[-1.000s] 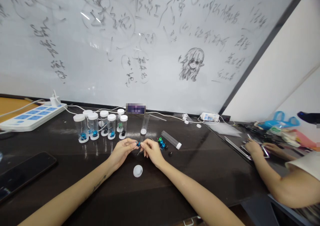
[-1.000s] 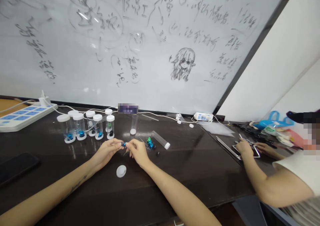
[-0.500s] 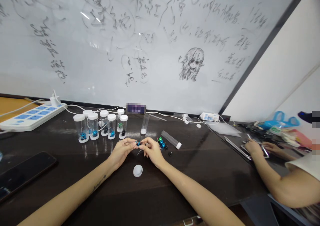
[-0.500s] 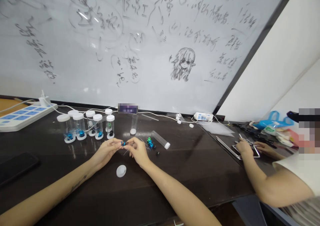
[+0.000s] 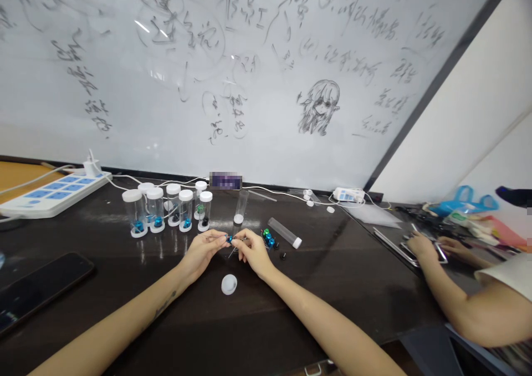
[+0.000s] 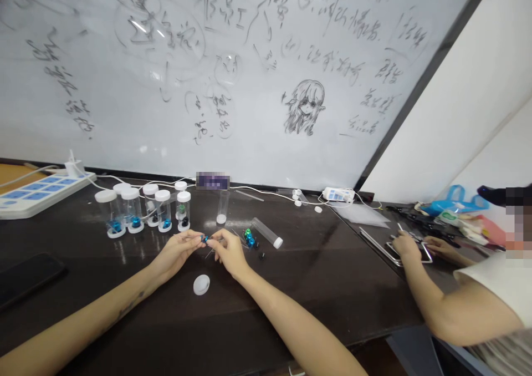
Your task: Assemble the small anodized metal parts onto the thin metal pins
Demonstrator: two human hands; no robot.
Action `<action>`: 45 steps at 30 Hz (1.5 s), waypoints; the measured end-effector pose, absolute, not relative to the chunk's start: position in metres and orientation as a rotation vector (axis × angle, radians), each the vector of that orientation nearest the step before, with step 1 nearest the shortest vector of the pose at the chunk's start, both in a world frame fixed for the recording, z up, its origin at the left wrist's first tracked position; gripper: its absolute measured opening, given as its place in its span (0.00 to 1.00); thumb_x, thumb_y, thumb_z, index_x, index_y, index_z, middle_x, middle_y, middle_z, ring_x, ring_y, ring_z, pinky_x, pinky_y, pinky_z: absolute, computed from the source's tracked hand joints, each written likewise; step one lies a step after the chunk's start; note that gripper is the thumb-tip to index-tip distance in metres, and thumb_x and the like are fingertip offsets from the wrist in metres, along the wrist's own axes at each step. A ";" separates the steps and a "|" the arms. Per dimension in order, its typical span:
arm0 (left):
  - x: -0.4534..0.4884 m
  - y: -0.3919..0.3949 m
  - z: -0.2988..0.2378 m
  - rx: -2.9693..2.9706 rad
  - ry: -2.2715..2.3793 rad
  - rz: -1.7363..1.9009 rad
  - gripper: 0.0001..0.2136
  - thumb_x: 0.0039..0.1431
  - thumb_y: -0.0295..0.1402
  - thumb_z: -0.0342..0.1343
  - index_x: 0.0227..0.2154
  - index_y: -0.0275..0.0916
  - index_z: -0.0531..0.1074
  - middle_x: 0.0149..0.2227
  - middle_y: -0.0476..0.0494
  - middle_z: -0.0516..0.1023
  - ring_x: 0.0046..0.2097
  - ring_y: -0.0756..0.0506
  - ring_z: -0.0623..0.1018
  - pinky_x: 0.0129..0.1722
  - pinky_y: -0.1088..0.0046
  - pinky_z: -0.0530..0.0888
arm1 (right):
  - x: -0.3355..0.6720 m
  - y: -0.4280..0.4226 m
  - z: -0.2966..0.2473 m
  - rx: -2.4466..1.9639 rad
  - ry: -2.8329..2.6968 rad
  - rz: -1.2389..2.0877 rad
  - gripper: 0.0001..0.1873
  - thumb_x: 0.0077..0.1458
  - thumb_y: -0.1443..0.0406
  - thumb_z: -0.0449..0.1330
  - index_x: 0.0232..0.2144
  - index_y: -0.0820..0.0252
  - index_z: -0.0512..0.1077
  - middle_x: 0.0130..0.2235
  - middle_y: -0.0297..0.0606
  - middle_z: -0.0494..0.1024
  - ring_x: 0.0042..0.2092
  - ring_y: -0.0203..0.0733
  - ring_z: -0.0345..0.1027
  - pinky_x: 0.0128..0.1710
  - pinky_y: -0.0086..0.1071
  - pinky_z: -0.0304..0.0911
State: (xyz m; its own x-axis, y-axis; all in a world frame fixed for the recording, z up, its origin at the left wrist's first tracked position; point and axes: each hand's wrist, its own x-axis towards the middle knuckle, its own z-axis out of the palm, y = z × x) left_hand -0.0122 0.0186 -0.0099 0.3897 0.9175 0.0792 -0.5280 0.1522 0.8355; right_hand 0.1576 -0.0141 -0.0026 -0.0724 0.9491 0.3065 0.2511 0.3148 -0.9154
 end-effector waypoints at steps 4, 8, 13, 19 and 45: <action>-0.012 0.019 -0.009 0.917 0.519 1.109 0.06 0.45 0.27 0.66 0.28 0.34 0.77 0.24 0.46 0.80 0.31 0.52 0.78 0.37 0.79 0.72 | 0.156 -0.017 0.001 -1.093 -1.527 0.859 0.11 0.49 0.59 0.63 0.33 0.59 0.69 0.26 0.29 0.71 0.17 0.27 0.59 0.14 0.20 0.52; -0.013 0.018 -0.008 0.915 0.519 1.112 0.06 0.45 0.27 0.67 0.28 0.34 0.77 0.25 0.47 0.80 0.30 0.52 0.78 0.37 0.79 0.72 | 0.156 -0.018 0.003 -1.082 -1.530 0.858 0.14 0.49 0.58 0.64 0.36 0.58 0.69 0.32 0.32 0.73 0.19 0.26 0.61 0.13 0.20 0.52; -0.012 0.017 -0.008 0.906 0.524 1.109 0.07 0.43 0.28 0.68 0.27 0.34 0.78 0.26 0.46 0.80 0.31 0.51 0.78 0.38 0.77 0.72 | 0.155 -0.016 0.001 -1.124 -1.557 0.900 0.18 0.59 0.53 0.52 0.29 0.62 0.69 0.20 0.29 0.68 0.16 0.28 0.57 0.13 0.20 0.52; -0.012 0.018 -0.008 0.899 0.515 1.122 0.07 0.43 0.27 0.67 0.27 0.34 0.78 0.26 0.46 0.80 0.31 0.50 0.78 0.38 0.76 0.72 | 0.155 -0.016 0.000 -1.109 -1.559 0.898 0.13 0.54 0.56 0.58 0.32 0.60 0.69 0.22 0.29 0.69 0.17 0.28 0.58 0.14 0.21 0.52; -0.012 0.016 -0.005 0.876 0.537 1.151 0.07 0.42 0.27 0.68 0.27 0.34 0.77 0.27 0.45 0.81 0.31 0.49 0.78 0.38 0.74 0.72 | 0.155 -0.017 0.002 -1.062 -1.560 0.905 0.13 0.52 0.58 0.61 0.38 0.58 0.68 0.33 0.32 0.70 0.19 0.27 0.61 0.13 0.20 0.52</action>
